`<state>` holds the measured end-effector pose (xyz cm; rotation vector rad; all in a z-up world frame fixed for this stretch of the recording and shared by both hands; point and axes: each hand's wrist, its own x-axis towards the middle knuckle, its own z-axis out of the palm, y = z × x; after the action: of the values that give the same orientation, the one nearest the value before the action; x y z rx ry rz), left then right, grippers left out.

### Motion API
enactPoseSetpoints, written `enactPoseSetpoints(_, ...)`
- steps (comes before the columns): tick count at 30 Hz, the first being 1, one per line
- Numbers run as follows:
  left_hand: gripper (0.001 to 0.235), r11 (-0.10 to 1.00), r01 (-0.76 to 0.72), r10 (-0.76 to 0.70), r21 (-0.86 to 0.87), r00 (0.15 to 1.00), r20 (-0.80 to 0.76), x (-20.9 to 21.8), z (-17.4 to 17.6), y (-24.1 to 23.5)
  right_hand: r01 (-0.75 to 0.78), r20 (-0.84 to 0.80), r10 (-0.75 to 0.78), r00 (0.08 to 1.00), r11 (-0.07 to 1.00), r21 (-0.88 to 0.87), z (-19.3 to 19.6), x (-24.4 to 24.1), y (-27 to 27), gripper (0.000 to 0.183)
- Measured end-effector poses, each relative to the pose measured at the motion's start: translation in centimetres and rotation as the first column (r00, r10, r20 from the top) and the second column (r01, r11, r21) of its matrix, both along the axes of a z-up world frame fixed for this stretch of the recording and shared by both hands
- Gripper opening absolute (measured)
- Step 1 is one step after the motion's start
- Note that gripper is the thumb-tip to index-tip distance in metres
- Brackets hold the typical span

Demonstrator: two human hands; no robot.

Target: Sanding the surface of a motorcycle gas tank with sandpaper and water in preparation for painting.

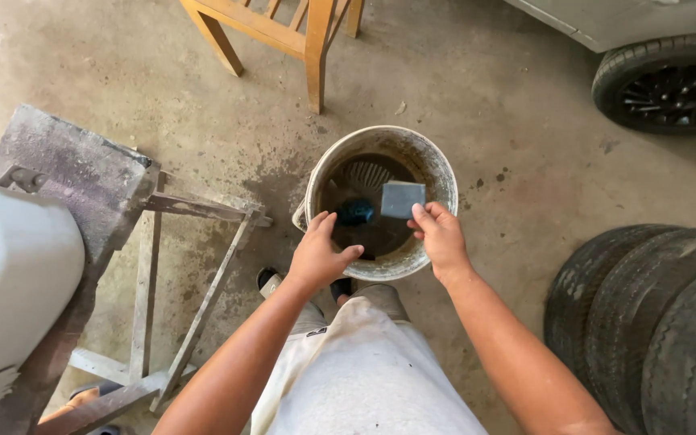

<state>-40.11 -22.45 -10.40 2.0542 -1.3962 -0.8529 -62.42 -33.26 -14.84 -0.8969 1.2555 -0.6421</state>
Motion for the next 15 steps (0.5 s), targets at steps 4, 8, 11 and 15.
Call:
enactPoseSetpoints(4,0.065,0.934,-0.223,0.356,0.279,0.643,-0.678,0.1,-3.8,0.8,-0.247,0.029,0.245,0.969,0.965,0.085,0.4,1.3,0.2,0.019)
enactPoseSetpoints(8,0.045,0.907,-0.206,0.421,0.367,0.452,-0.786,0.2,-5.9,1.4,-0.455,-0.011,0.458,0.889,0.885,0.099,0.3,2.5,1.0,0.018)
enactPoseSetpoints(11,0.026,0.934,-0.248,0.333,0.256,0.352,-0.875,0.0,-9.7,2.6,-0.564,0.013,0.565,0.825,0.823,0.070,-1.2,2.7,1.4,0.023)
enactPoseSetpoints(15,0.018,0.842,-0.420,0.512,0.338,0.427,-0.745,-0.4,-7.4,0.7,-0.552,-0.243,0.532,0.811,0.834,-0.016,-6.1,2.4,-0.2,0.029)
